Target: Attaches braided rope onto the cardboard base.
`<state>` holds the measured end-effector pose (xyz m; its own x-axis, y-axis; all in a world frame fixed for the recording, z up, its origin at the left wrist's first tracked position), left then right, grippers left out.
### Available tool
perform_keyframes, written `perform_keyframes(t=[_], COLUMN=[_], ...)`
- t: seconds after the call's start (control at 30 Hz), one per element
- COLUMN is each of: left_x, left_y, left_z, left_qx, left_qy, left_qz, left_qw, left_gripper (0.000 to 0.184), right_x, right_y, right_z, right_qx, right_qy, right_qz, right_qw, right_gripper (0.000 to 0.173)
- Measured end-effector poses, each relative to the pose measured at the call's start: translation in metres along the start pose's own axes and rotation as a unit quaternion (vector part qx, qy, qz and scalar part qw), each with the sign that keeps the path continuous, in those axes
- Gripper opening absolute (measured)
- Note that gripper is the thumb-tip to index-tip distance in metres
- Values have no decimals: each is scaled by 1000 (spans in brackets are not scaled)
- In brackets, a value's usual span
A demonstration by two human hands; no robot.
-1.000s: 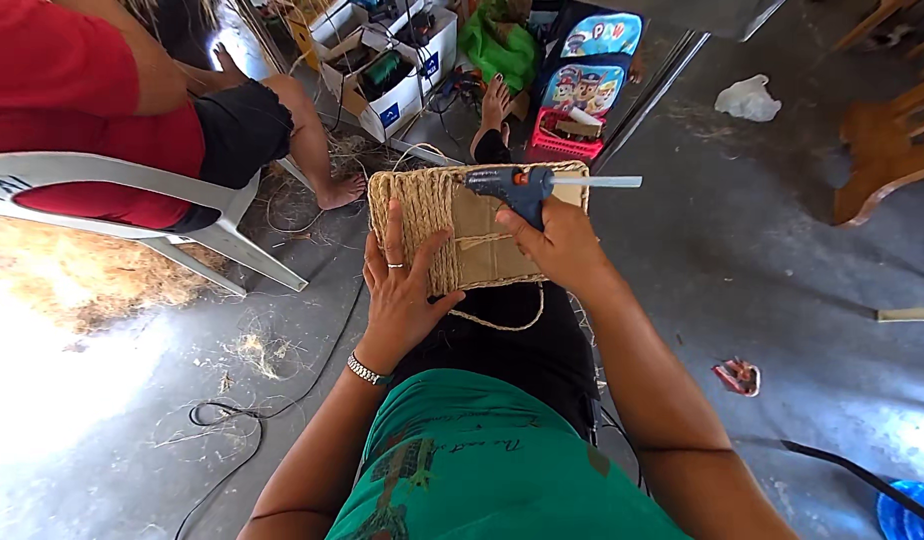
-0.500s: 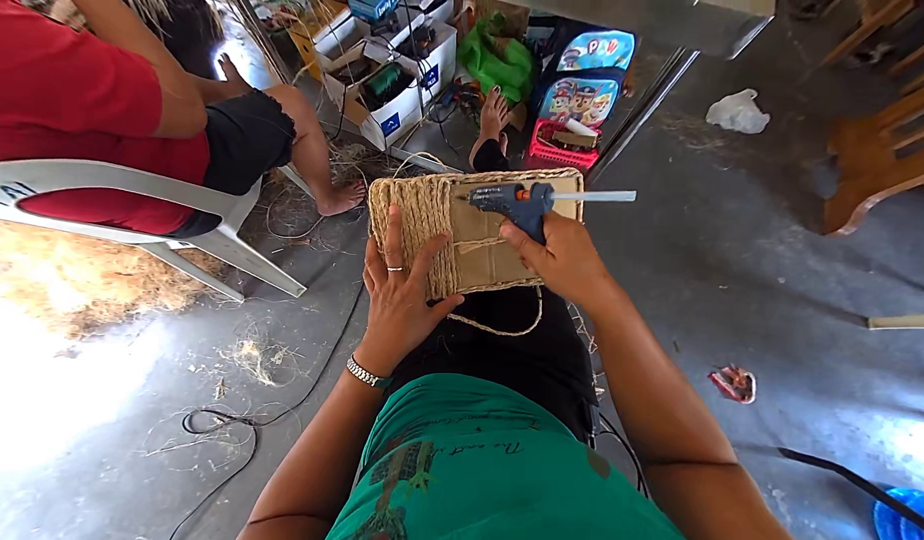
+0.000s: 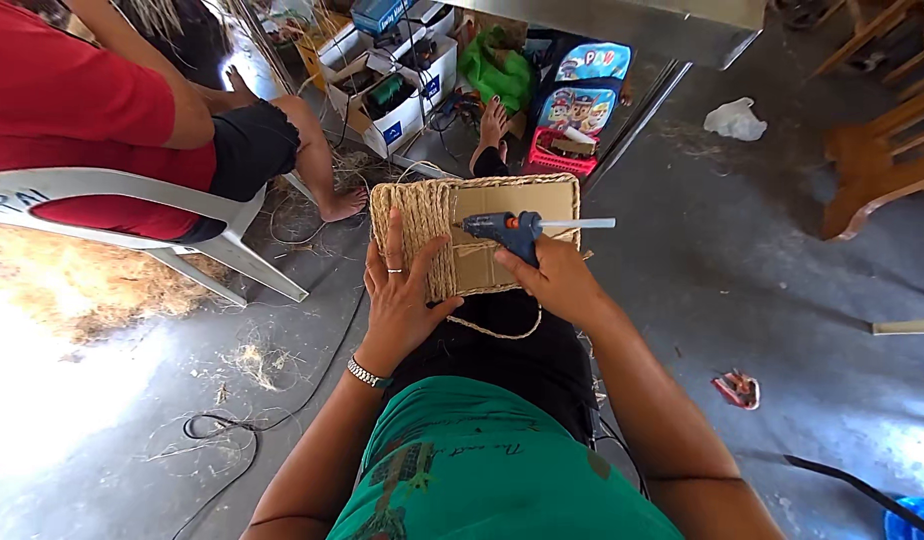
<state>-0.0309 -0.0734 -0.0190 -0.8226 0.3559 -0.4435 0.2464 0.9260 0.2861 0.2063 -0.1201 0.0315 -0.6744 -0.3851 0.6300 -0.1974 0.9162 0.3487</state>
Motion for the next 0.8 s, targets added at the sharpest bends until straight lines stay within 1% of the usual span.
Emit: perform_keyframes(t=[0.1,0.17,0.23,0.3,0.37,0.43,0.53,0.6,0.67,0.8], left_x=[0,2,2,0,0,0,0,-2,-3,-3], left_y=[1,-2,1,7,11,15,20,24,27,32], left_z=[1,3,6,6,4,1,0,1,2,3], left_qx=[3,10,2,-12,-11,-9,-1,-1,-3,4], left_qy=[-4,-7,-14,-14,-15,-19,-12,-5,-3,11], left_qz=[-5,-11,-9,4,7,2,-6,-13,-21,-38], left_qw=[1000,1000,1000,1000,1000,1000,1000,1000,1000,999], left_gripper=[95,95,90,88,88,88,87,85,84,84], right_x=[-11,-14,-13,-6,-2,-2,1,0,-5,-10], right_y=[-15,-29,-33,-32,-33,-36,-40,-40,-39,-37], right_z=[2,7,12,26,47,67,90,99,107,120], right_qx=[16,-2,-60,-139,-199,-234,-274,-281,-271,-253], right_qy=[28,63,110,174,226,254,273,274,268,287], right_qz=[16,42,84,107,95,59,10,-8,-16,-25], right_qw=[999,997,989,969,949,937,922,920,924,923], right_gripper=[42,42,42,39,34,31,32,39,46,51])
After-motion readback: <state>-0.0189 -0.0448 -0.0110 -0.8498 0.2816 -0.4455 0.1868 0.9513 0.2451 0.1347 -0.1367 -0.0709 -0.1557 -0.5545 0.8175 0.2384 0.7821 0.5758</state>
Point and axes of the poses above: each hand's wrist, its own y-axis towards the middle knuckle, its own z-axis out of the palm, x = y × z, the point moved 3 cm from there along y, towards the middle knuckle, and after that the axes turned 10 degrees about -z, right-handed, at the moved point
